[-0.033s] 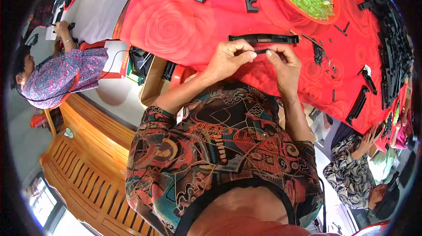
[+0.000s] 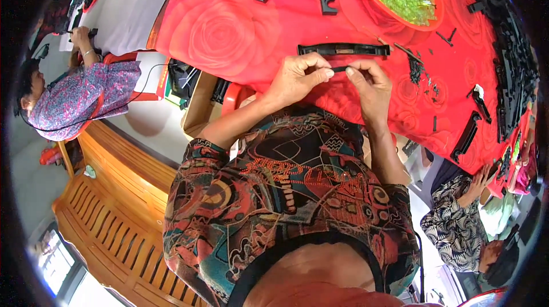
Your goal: The person assembles plastic components and springs by hand into toy gun parts at a table.
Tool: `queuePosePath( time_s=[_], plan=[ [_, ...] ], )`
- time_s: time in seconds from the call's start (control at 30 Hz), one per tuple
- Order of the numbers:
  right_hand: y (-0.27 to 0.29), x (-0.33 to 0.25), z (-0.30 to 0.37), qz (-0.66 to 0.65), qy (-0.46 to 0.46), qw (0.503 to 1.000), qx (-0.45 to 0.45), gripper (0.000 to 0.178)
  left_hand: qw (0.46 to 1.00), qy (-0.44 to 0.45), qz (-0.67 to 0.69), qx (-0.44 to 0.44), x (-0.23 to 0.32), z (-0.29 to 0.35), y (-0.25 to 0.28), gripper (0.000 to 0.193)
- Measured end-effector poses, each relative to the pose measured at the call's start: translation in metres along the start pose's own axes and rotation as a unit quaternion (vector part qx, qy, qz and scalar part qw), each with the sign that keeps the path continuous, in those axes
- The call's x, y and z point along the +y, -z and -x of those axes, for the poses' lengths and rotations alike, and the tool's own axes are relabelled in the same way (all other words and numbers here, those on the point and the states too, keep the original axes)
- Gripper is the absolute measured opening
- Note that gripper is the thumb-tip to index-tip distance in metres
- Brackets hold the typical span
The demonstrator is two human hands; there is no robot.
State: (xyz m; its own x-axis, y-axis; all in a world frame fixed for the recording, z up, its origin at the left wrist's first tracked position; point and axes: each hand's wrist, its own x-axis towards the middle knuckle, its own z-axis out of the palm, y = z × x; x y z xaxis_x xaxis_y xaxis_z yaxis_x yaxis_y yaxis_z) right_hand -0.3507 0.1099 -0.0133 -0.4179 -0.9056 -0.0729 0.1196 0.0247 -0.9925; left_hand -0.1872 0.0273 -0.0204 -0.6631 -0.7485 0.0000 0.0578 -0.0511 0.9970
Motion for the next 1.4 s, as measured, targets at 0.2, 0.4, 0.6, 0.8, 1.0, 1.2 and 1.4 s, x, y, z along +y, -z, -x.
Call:
queuePosePath(
  time_s=[0.2, 0.4, 0.6, 0.8, 1.0, 1.2, 1.4],
  plan=[
    [0.006, -0.001, 0.007, 0.113, 0.019, 0.993, 0.013, 0.01, 0.97, -0.142, -0.195, 0.023, 0.006, 0.006, -0.001, 0.015],
    [0.032, -0.015, -0.02, 0.248, 0.122, 0.959, 0.065, 0.01, 0.798, -0.291, -0.515, 0.11, 0.002, 0.002, 0.021, 0.037],
    [0.031, -0.018, -0.04, 0.413, 0.181, 0.889, 0.074, 0.009, 0.801, -0.274, -0.531, 0.046, -0.016, -0.008, 0.019, 0.036],
    [0.026, -0.007, -0.048, 0.399, 0.189, 0.896, 0.04, 0.008, 0.807, -0.253, -0.533, 0.026, -0.018, -0.009, 0.017, 0.035],
    [0.027, -0.002, -0.047, 0.402, 0.177, 0.898, 0.038, 0.009, 0.809, -0.263, -0.526, 0.032, -0.019, -0.012, 0.014, 0.034],
    [0.024, -0.008, -0.045, 0.387, 0.155, 0.907, 0.062, 0.01, 0.804, -0.264, -0.531, 0.041, -0.022, -0.012, 0.014, 0.034],
    [0.016, -0.015, -0.043, 0.414, 0.201, 0.886, 0.057, 0.008, 0.801, -0.264, -0.536, 0.044, -0.024, -0.012, 0.016, 0.035]
  ],
)
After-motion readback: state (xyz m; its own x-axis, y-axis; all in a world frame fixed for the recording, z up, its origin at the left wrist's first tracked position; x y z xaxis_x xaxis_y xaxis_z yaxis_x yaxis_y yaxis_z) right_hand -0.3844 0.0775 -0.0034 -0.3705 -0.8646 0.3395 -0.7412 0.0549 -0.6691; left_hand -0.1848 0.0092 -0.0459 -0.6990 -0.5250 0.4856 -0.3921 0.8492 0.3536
